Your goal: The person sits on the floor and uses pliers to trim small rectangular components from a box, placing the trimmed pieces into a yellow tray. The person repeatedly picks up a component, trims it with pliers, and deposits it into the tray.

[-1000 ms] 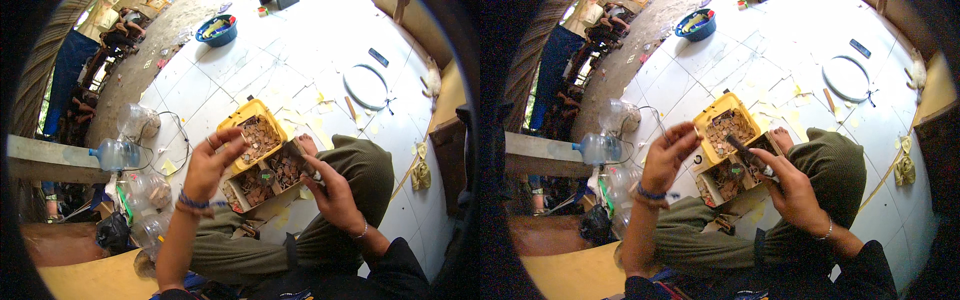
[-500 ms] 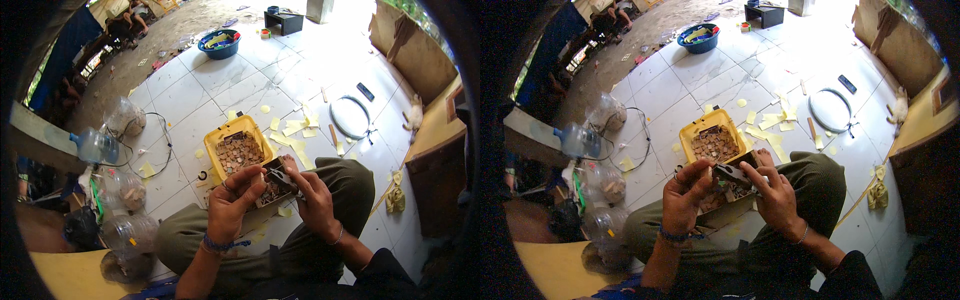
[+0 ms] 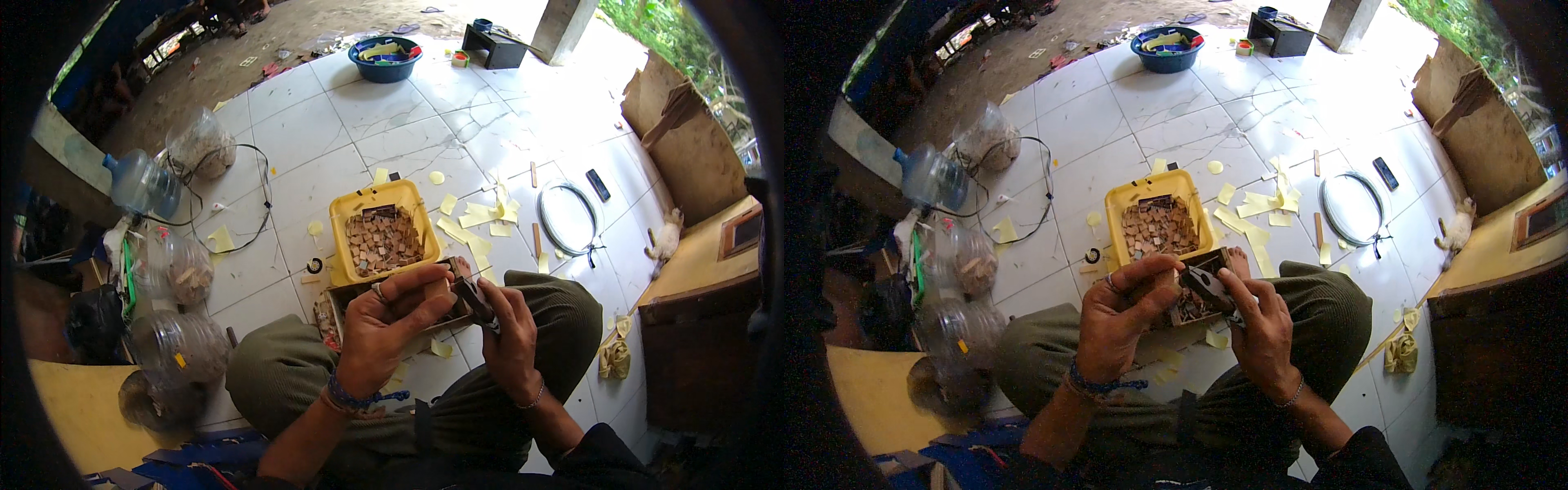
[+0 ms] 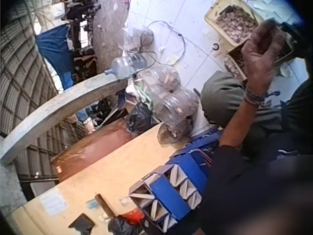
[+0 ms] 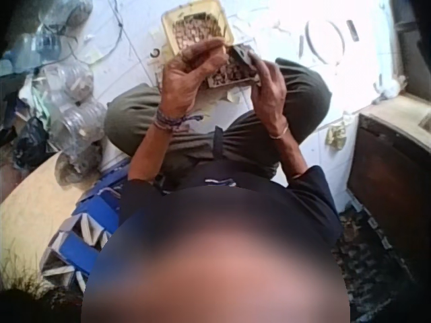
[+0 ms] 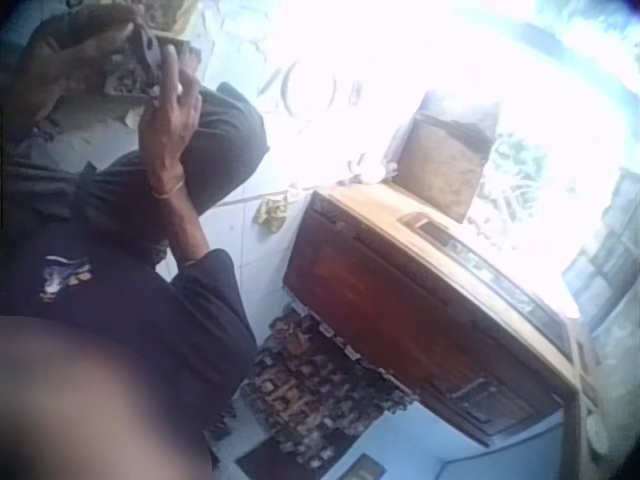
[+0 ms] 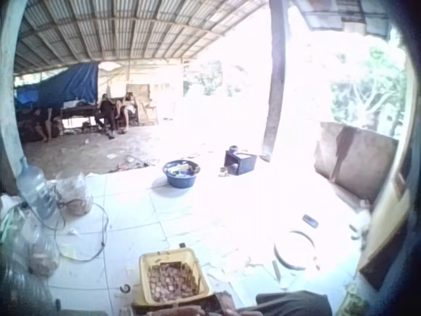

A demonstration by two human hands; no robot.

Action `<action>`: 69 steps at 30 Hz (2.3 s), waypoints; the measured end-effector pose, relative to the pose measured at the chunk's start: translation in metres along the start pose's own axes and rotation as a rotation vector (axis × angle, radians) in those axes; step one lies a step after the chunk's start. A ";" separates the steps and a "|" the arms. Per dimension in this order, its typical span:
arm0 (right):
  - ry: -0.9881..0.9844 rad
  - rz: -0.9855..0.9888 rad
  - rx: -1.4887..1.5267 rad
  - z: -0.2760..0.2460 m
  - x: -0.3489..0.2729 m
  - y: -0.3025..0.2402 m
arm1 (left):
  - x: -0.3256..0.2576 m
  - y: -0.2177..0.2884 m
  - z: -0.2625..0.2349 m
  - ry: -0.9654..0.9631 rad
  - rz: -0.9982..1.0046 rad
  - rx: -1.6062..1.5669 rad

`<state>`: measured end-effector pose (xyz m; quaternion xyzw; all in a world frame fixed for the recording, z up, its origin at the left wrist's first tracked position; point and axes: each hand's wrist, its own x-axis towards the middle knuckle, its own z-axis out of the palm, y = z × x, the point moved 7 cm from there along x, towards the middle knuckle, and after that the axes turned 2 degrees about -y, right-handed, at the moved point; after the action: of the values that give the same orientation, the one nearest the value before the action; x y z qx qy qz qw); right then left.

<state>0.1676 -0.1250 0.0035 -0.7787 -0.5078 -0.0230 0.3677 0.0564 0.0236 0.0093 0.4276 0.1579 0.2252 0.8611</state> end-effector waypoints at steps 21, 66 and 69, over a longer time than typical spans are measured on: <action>-0.062 -0.005 0.092 0.004 -0.002 0.001 | -0.005 0.006 0.003 0.013 0.048 0.151; -0.299 0.092 0.011 0.006 -0.003 0.018 | -0.008 0.010 -0.019 0.026 0.072 0.605; -0.264 0.044 -0.035 0.003 -0.002 0.015 | -0.007 0.008 -0.020 0.058 0.048 0.682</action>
<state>0.1776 -0.1282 -0.0084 -0.7921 -0.5342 0.0792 0.2845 0.0390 0.0372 0.0048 0.6879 0.2386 0.1917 0.6581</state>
